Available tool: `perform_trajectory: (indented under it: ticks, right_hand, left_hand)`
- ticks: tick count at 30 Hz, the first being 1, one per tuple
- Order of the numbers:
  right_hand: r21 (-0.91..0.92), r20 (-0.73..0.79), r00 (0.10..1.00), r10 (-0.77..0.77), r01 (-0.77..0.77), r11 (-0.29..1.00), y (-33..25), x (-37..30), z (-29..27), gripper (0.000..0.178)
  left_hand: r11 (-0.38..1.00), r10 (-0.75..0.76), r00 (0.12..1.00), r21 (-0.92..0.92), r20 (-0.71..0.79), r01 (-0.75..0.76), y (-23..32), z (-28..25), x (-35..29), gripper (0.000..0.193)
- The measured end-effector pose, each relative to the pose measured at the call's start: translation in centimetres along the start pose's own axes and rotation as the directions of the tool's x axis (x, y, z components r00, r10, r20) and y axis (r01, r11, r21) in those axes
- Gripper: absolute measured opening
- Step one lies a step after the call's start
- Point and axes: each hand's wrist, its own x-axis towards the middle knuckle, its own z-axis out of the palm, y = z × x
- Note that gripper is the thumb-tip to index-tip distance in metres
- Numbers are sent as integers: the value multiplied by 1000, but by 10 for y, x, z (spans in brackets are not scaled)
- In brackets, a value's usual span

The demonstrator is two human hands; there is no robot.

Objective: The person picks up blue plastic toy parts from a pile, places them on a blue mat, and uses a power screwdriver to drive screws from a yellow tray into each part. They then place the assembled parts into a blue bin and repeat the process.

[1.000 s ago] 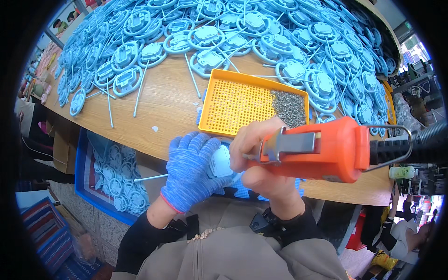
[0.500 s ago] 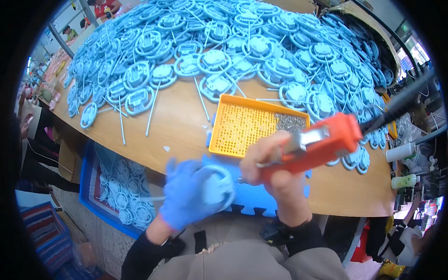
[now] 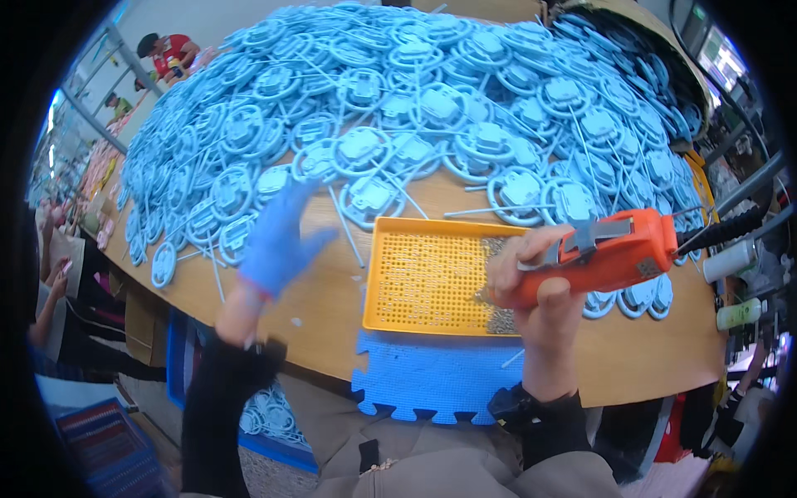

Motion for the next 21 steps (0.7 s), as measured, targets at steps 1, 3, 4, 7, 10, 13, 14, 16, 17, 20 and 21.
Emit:
perform_trajectory:
  ticks: [1, 3, 4, 7, 10, 13, 14, 16, 17, 20, 21]
  right_hand:
    - [14, -34, 999, -15, 16, 1000, 3, 2, 1, 56]
    - [58, -75, 997, -12, 16, 998, 11, 5, 0, 58]
    - [106, -71, 997, -30, 37, 994, 16, 6, -7, 56]
    - [157, -70, 997, -35, 46, 987, 27, 6, -17, 55]
    - [144, -86, 996, -26, 38, 989, 33, 6, -22, 55]
    - [122, -117, 991, -58, 73, 990, 37, 8, -23, 55]
    - [109, -135, 987, -85, 100, 989, 38, 9, -23, 55]
    - [115, -141, 987, -73, 90, 989, 43, 10, -24, 55]
    - [113, -152, 986, -65, 82, 990, 43, 7, -30, 54]
    - [17, -136, 991, -12, 14, 1000, 43, 8, -24, 60]
    - [10, -137, 991, 3, -1, 1000, 43, 8, -24, 59]
  left_hand:
    - [997, -75, 996, -16, 39, 75, -9, 12, 28, 74]
    - [982, -183, 980, 69, 76, 178, -22, 35, 77, 77]
    - [963, -262, 960, 96, 93, 254, -21, 45, 98, 83]
    - [924, -374, 860, 58, 347, 378, -21, 63, 140, 90]
    - [935, -344, 879, 30, 330, 354, -33, 85, 153, 95]
    - [905, -334, 886, -152, 323, 396, -48, 96, 153, 97]
    - [917, -293, 924, -202, 244, 344, -53, 99, 151, 99]
    - [917, -249, 961, -291, 121, 274, -47, 94, 147, 101]
    - [812, -248, 959, -511, 137, 283, -14, 77, 142, 96]
    - [567, -289, 910, -712, 299, 414, -41, 57, 139, 86]
    - [461, -302, 912, -795, 277, 394, -42, 53, 136, 82]
